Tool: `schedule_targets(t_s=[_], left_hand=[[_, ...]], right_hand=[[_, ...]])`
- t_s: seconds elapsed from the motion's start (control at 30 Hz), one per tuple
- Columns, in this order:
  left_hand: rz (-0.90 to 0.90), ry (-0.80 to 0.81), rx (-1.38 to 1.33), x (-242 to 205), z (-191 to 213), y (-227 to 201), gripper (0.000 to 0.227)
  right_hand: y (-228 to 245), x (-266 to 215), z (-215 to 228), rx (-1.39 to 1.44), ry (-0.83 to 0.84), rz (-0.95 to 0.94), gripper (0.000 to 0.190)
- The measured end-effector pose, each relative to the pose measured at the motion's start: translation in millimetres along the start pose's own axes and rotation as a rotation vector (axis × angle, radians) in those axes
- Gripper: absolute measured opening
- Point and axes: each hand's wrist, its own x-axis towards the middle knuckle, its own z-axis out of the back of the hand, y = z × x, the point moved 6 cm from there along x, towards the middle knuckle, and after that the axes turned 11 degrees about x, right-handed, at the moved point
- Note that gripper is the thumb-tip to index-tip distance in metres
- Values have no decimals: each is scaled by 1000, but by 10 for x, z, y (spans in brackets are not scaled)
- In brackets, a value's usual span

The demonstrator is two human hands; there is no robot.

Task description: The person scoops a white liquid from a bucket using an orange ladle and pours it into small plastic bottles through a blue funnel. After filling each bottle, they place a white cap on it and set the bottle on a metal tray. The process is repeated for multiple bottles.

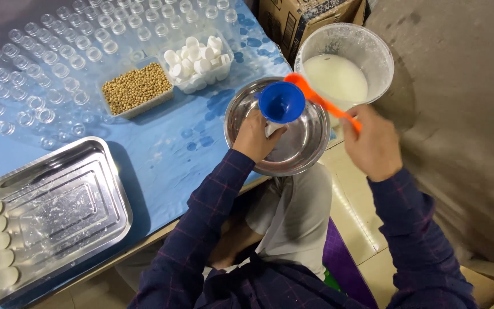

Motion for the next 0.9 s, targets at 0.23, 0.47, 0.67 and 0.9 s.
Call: schedule_targets(t_s=[0.23, 0.47, 0.67, 0.9], left_hand=[[10, 109, -39, 1, -184, 29, 42], [-62, 75, -17, 45, -125, -8, 49], [-73, 11, 4, 69, -201, 99, 48], [-74, -28, -20, 86, -58, 33, 48]], right_hand=[[-648, 651, 180, -36, -255, 31, 14], [-1694, 1423, -496, 31, -219, -103, 17], [-1813, 1772, -837, -109, -108, -134, 27], [-2006, 2213, -1456, -78, 49, -124, 33]])
